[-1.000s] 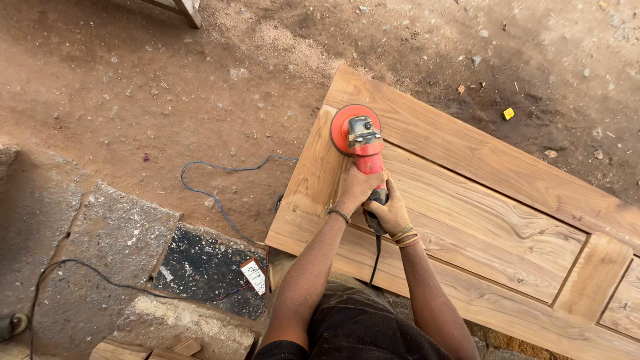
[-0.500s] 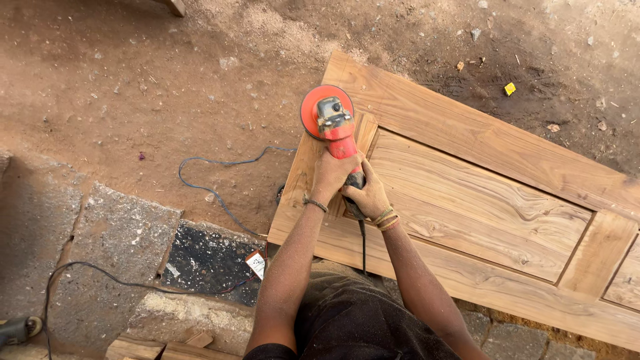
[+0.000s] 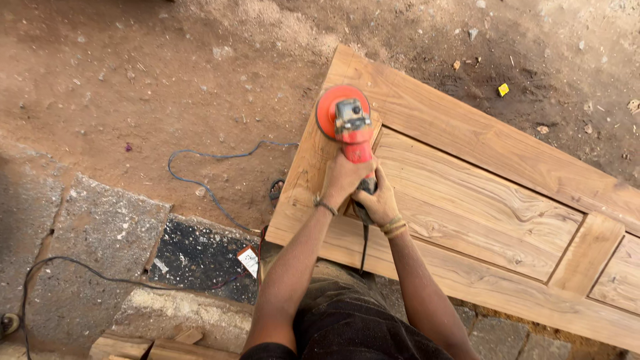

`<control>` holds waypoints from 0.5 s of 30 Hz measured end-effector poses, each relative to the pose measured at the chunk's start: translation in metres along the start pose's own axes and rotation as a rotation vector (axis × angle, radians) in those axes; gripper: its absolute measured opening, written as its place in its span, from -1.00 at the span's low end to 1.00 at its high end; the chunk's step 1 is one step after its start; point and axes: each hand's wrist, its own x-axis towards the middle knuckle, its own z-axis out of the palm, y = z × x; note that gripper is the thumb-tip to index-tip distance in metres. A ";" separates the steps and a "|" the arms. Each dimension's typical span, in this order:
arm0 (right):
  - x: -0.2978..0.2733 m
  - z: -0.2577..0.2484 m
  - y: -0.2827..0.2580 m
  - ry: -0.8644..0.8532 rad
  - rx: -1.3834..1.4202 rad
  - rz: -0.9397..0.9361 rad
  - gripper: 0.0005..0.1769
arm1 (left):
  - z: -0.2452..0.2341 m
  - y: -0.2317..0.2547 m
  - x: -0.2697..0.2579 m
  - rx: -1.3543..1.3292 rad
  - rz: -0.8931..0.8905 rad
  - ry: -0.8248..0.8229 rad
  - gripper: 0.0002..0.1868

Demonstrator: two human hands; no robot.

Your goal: The person uses a handheld electric sander to smooth the surface of a wooden door panel. They move the sander across the flat and recessed areas of the panel, generating sawdust.

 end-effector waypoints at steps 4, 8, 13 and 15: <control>0.012 0.010 -0.020 -0.026 0.008 0.070 -0.07 | -0.022 0.010 0.012 0.059 0.041 0.036 -0.19; -0.016 0.010 -0.028 -0.050 -0.091 0.051 0.01 | -0.027 0.004 -0.028 0.028 -0.016 0.012 -0.26; -0.049 0.013 -0.021 -0.068 -0.050 0.327 -0.08 | -0.028 -0.007 -0.057 0.027 -0.052 -0.033 -0.16; -0.032 0.016 -0.019 -0.029 -0.075 0.160 -0.08 | -0.025 0.001 -0.040 0.059 -0.006 -0.009 -0.15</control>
